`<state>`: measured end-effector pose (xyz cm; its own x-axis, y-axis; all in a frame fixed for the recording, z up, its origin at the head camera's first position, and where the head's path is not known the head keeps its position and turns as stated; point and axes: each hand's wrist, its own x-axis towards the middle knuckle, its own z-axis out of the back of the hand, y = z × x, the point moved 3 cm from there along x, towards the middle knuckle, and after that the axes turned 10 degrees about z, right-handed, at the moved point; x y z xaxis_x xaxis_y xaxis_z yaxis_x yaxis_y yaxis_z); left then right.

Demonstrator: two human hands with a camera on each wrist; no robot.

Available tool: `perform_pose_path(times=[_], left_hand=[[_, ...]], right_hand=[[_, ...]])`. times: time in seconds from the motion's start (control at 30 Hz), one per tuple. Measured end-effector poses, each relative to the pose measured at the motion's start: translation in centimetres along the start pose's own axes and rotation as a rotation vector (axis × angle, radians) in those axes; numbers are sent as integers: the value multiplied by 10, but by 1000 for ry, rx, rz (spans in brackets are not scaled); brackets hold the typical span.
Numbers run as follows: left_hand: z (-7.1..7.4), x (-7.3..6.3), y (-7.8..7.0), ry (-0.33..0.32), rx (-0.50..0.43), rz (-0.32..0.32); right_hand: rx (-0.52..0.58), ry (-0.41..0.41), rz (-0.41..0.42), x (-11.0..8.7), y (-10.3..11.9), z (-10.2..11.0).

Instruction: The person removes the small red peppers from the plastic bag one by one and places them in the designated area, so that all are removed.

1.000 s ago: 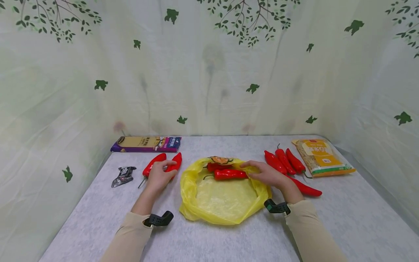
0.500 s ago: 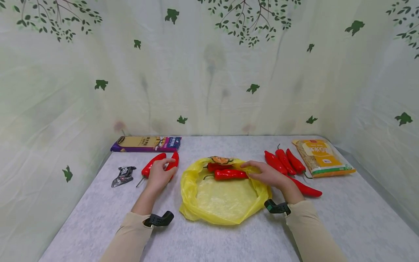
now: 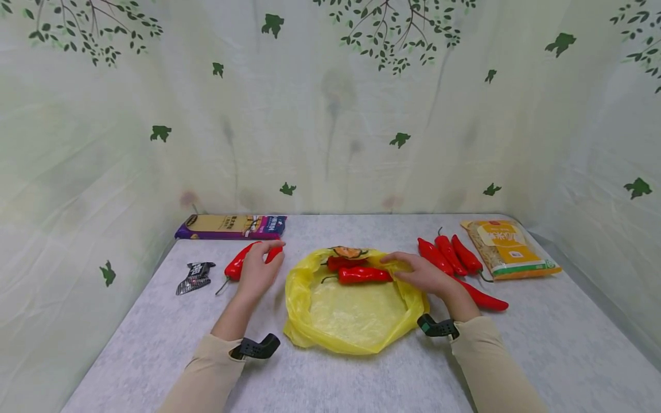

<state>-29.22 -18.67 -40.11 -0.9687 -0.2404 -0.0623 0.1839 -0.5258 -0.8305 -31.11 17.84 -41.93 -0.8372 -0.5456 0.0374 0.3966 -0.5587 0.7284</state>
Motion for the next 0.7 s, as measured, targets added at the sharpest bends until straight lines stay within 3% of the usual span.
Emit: perform_pose_path(times=[0.33, 0.5, 0.6, 0.7], left_hand=[[-3, -10, -15, -19, -108, -36], [-2, -17, -23, -41, -263, -95], [-3, -23, -28, -11, -366, -158], [-8, -28, -32, 45, -395, -205]], right_hand=[[-21, -26, 41, -4, 8, 3], [-5, -29, 61, -3, 10, 4], [-3, -32, 59, -3, 10, 5], [-4, -38, 61, -3, 9, 5]])
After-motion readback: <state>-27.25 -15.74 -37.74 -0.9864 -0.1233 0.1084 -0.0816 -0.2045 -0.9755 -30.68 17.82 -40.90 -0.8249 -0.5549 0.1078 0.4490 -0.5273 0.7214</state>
